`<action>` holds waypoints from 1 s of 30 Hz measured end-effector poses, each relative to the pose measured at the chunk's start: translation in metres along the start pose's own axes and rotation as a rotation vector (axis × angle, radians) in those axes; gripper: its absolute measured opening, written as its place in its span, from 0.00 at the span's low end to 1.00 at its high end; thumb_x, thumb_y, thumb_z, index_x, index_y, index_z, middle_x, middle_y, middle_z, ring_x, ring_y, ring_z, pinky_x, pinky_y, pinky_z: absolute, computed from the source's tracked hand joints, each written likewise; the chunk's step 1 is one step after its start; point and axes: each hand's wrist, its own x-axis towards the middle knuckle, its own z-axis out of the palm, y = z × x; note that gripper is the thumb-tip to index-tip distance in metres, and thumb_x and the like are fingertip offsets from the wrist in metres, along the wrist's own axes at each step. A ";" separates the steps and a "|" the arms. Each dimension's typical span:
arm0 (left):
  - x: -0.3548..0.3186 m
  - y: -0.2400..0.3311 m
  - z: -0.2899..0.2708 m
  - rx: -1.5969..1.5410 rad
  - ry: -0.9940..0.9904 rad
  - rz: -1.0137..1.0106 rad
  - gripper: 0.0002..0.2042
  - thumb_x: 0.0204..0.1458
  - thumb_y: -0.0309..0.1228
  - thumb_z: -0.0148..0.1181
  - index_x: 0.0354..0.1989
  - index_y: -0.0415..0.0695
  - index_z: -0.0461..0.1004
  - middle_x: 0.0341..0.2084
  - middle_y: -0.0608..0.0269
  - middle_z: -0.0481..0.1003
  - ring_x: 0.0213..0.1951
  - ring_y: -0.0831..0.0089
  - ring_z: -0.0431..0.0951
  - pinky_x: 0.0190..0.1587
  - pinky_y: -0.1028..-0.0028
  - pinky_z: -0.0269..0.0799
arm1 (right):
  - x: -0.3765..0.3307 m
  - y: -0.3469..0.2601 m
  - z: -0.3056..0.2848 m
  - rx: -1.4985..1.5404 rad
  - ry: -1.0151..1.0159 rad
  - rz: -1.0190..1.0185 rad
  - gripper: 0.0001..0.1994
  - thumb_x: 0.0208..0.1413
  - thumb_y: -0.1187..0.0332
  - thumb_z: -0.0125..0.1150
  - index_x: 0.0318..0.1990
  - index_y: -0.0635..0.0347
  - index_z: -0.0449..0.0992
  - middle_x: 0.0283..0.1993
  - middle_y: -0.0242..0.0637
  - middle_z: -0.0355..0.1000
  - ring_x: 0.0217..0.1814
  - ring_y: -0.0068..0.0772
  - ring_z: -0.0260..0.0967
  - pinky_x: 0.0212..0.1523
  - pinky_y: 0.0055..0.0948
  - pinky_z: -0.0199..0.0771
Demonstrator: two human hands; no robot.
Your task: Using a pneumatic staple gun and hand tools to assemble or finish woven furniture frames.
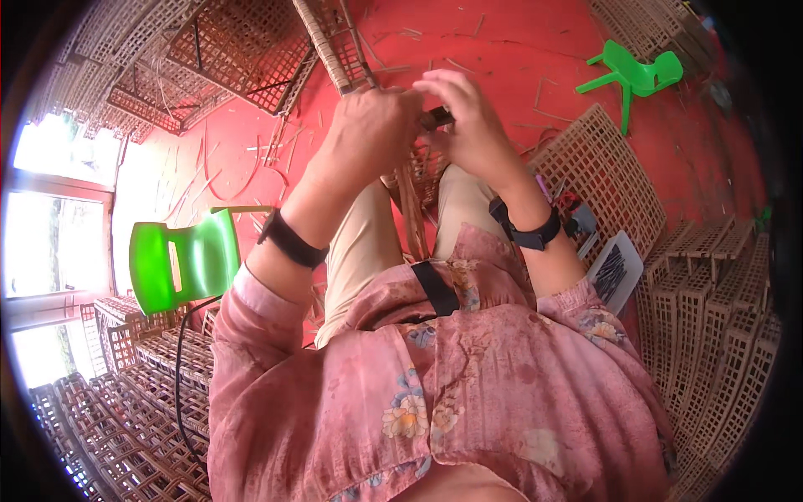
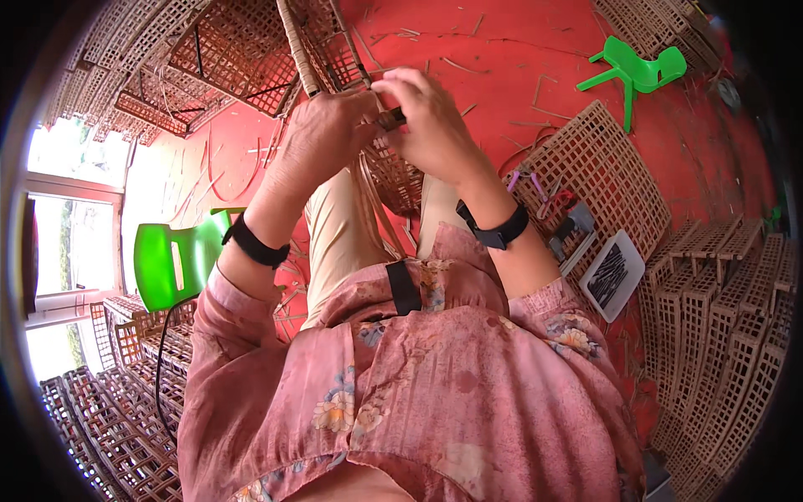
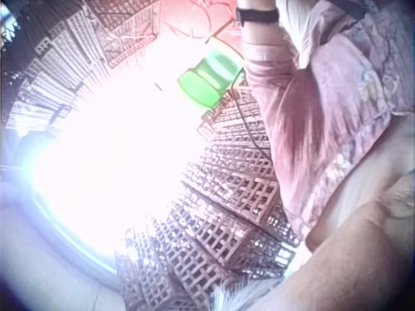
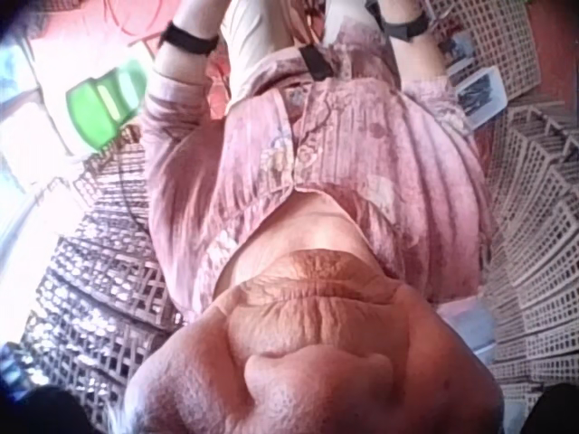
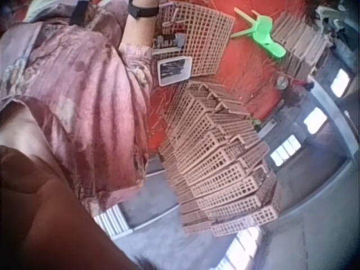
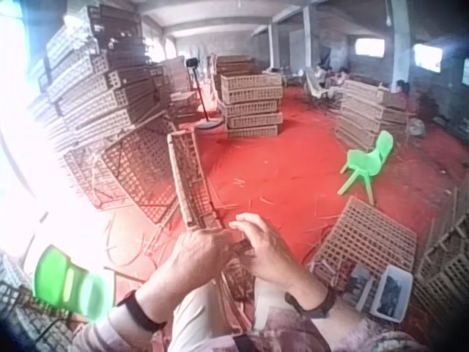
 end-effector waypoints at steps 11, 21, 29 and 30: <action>0.031 -0.030 -0.005 -0.457 -0.568 -0.176 0.18 0.52 0.39 0.61 0.45 0.37 0.77 0.33 0.54 0.79 0.38 0.64 0.80 0.42 0.69 0.74 | -0.063 -0.032 0.024 0.272 0.071 0.455 0.16 0.55 0.69 0.63 0.50 0.64 0.74 0.36 0.48 0.77 0.34 0.46 0.76 0.36 0.37 0.74; 0.033 -0.035 0.003 -0.491 -0.593 -0.237 0.19 0.57 0.43 0.56 0.46 0.39 0.78 0.36 0.57 0.79 0.42 0.67 0.78 0.47 0.69 0.72 | -0.067 -0.034 0.053 0.251 0.018 0.569 0.17 0.56 0.66 0.64 0.50 0.64 0.73 0.25 0.45 0.75 0.25 0.45 0.73 0.26 0.36 0.71; 0.021 -0.048 0.004 -0.511 -0.481 0.016 0.17 0.58 0.40 0.57 0.46 0.39 0.77 0.36 0.58 0.79 0.40 0.70 0.78 0.46 0.70 0.73 | -0.060 -0.037 0.015 0.370 0.020 0.580 0.12 0.54 0.65 0.69 0.34 0.66 0.79 0.26 0.33 0.76 0.30 0.16 0.68 0.32 0.22 0.69; 0.023 -0.046 0.003 -0.515 -0.477 0.014 0.17 0.58 0.40 0.57 0.46 0.39 0.77 0.36 0.58 0.79 0.40 0.70 0.78 0.46 0.70 0.73 | -0.064 -0.036 0.008 0.073 -0.036 0.371 0.11 0.54 0.66 0.69 0.34 0.66 0.79 0.27 0.33 0.76 0.30 0.15 0.68 0.32 0.21 0.69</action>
